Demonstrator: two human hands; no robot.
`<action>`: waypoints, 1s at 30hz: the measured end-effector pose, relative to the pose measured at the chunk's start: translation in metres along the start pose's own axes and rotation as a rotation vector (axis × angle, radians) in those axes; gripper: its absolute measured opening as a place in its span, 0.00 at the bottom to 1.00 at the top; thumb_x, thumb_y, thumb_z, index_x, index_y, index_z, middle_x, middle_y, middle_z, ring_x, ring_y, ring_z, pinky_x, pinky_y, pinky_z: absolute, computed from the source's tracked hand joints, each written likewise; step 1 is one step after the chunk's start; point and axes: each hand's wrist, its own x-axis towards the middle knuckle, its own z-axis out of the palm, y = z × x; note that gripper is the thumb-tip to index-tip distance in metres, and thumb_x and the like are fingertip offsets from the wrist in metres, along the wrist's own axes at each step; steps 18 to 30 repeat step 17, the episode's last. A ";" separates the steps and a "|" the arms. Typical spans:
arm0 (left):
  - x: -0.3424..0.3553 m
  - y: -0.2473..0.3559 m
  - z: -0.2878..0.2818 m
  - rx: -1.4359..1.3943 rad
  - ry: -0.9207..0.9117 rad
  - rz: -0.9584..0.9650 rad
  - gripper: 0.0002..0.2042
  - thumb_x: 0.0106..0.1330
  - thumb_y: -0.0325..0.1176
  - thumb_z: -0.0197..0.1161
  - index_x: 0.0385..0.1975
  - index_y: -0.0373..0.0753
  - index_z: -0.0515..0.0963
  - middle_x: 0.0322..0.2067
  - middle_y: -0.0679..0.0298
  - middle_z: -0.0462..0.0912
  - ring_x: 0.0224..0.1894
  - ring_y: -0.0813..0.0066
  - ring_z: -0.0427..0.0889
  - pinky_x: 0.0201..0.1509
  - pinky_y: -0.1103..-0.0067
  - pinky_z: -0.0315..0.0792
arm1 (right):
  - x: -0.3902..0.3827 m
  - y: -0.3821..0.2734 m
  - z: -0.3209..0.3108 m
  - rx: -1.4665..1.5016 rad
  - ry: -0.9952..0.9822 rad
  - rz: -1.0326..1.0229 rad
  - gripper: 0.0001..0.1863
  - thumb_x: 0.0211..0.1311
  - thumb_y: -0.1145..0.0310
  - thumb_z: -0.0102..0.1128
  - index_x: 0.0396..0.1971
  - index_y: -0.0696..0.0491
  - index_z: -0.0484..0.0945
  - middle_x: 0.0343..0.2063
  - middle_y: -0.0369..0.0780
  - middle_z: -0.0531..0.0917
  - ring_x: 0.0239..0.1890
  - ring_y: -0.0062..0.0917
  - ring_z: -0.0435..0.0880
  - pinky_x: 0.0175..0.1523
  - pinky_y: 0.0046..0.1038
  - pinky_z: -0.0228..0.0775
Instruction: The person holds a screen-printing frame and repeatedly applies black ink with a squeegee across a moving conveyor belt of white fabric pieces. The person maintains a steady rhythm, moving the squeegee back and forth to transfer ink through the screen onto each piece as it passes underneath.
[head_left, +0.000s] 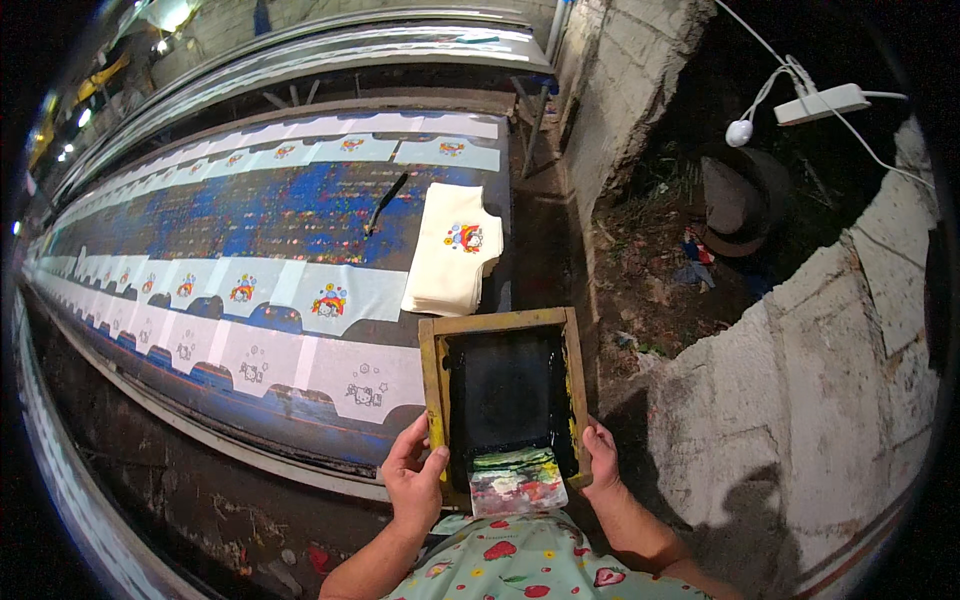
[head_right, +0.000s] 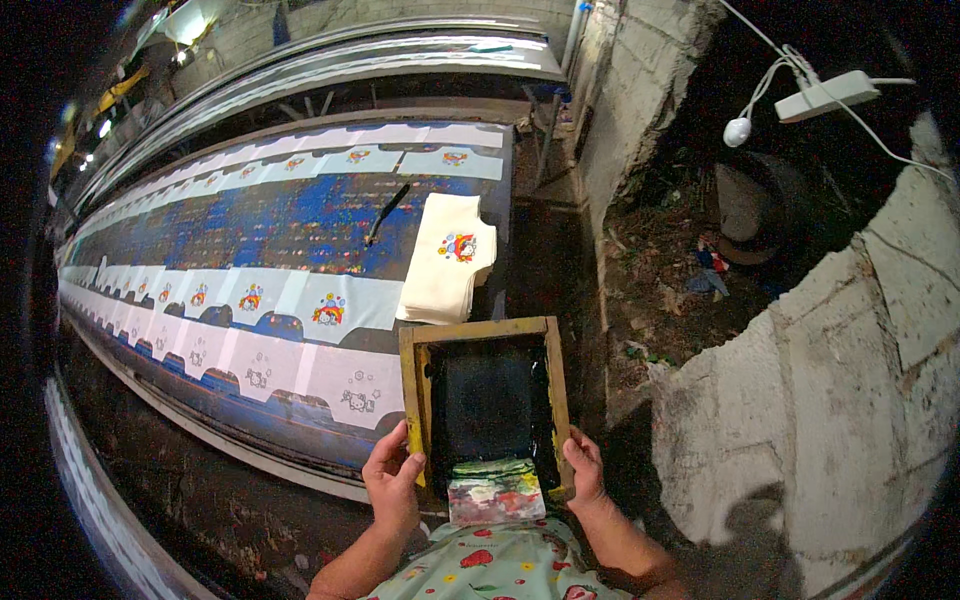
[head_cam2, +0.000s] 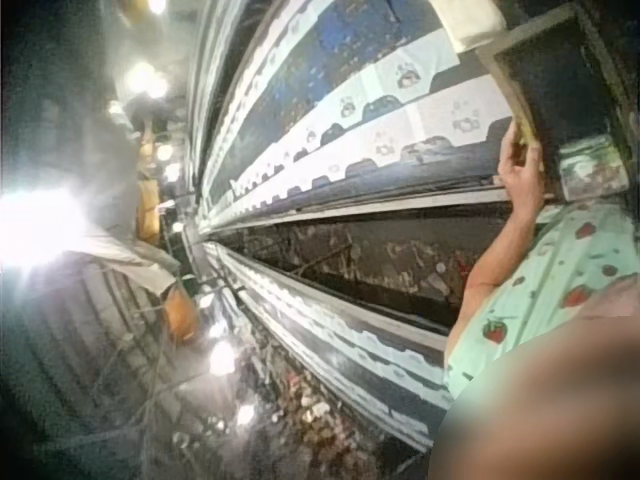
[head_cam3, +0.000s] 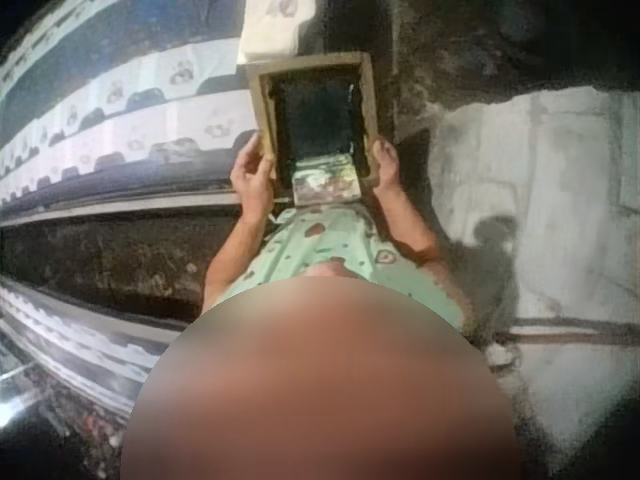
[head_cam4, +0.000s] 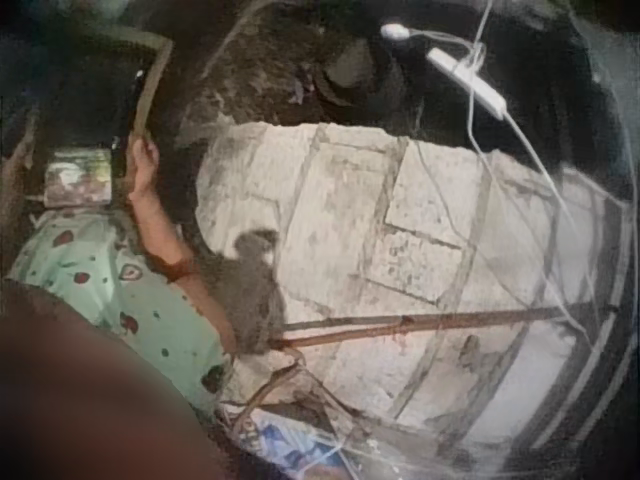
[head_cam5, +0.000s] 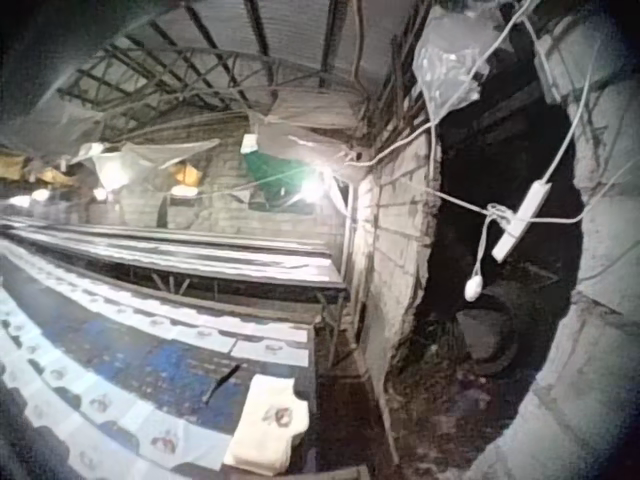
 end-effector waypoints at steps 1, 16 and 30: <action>0.000 -0.002 0.003 0.021 0.014 0.015 0.27 0.74 0.16 0.67 0.74 0.30 0.78 0.66 0.59 0.85 0.64 0.72 0.85 0.69 0.74 0.80 | 0.008 -0.003 -0.002 -0.002 -0.011 0.018 0.28 0.77 0.59 0.75 0.69 0.56 0.81 0.50 0.35 0.91 0.47 0.24 0.92 0.52 0.31 0.86; -0.023 -0.063 0.135 -0.083 0.516 0.187 0.27 0.75 0.19 0.67 0.75 0.31 0.78 0.64 0.59 0.87 0.63 0.71 0.85 0.72 0.71 0.79 | 0.153 -0.102 -0.035 -0.184 -0.417 0.314 0.32 0.78 0.54 0.74 0.71 0.59 0.79 0.53 0.36 0.88 0.53 0.21 0.87 0.61 0.26 0.78; -0.026 -0.064 0.138 -0.095 0.541 0.183 0.28 0.75 0.20 0.68 0.76 0.31 0.77 0.65 0.58 0.86 0.64 0.70 0.86 0.74 0.70 0.79 | 0.157 -0.106 -0.031 -0.214 -0.452 0.339 0.35 0.76 0.49 0.77 0.72 0.56 0.79 0.54 0.34 0.88 0.59 0.19 0.83 0.68 0.27 0.73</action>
